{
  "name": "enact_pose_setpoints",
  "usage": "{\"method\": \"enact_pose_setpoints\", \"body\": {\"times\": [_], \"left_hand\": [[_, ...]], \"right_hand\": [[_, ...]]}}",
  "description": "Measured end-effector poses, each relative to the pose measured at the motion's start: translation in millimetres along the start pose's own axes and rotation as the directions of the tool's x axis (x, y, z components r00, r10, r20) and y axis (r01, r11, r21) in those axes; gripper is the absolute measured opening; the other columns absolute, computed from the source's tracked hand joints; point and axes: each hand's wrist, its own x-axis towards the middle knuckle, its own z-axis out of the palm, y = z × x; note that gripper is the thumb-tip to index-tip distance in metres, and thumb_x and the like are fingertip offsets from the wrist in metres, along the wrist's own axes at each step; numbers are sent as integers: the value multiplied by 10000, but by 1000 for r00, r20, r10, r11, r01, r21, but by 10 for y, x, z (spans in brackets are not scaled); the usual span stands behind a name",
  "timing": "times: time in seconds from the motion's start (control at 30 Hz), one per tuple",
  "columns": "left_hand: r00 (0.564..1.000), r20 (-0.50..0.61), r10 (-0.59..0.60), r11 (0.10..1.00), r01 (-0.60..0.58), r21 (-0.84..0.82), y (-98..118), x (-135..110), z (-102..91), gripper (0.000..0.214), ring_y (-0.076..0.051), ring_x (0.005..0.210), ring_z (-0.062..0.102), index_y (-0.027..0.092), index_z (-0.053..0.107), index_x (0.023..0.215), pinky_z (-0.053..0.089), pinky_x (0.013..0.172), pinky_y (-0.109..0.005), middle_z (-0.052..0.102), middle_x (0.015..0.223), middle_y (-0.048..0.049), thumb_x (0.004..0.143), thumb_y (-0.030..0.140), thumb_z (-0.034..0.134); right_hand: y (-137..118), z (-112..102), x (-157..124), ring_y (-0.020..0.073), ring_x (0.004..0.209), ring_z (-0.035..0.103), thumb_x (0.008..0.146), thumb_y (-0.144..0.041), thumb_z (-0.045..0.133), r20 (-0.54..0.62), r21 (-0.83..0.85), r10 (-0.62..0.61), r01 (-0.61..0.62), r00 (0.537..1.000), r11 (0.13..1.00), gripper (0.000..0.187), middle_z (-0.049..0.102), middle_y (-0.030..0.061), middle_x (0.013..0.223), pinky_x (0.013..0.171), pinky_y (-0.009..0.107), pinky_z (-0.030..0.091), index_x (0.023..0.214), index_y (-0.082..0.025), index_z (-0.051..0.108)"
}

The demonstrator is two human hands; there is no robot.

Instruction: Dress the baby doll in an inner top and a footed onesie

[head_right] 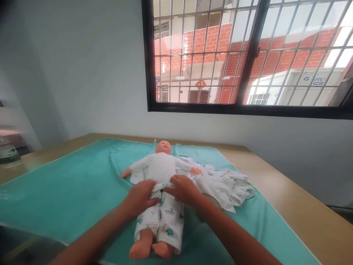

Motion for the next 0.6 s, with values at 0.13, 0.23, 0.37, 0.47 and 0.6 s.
{"method": "enact_pose_setpoints", "body": {"times": [0.13,0.23,0.37,0.47,0.6], "left_hand": [[999,-43,11,999,-10,37,3,-14,77,204,-209,889,564,207,564,991,382,747,-317,618,966,-34,868,369,555],[997,-70,21,999,-19,30,-24,-33,110,190,-199,888,562,205,564,1008,380,750,-313,617,957,-27,888,348,533],[994,-111,-6,1000,9,21,-61,-61,178,159,-187,857,545,194,566,977,372,724,-300,596,960,-28,873,314,562],[984,-175,-42,998,50,42,-64,-77,254,86,-175,787,511,183,563,847,348,673,-290,571,926,-36,874,264,549],[964,-266,-11,1000,13,7,-45,-80,317,199,-178,783,489,181,526,717,334,678,-292,559,829,-36,901,251,495]], "right_hand": [[-165,-205,-290,182,763,558,888,-543,488,162,85,85,-100,983,991,349,643,41,885,639,280,335,898,-201,560],[-342,-340,-457,202,813,569,831,-530,573,248,154,90,-131,965,979,349,645,45,926,681,289,382,971,-210,574],[-558,-291,-718,297,1063,541,586,-550,767,235,195,36,-83,971,977,785,592,121,1172,883,389,432,1227,-173,517],[-637,30,-938,370,1250,429,487,-446,813,132,151,-76,56,988,987,1151,448,203,1370,1035,483,349,1450,-114,279],[-637,585,-1094,414,1236,453,567,-186,732,-138,-81,-45,34,989,996,1016,491,203,1341,1000,578,361,1470,-177,268]]}}
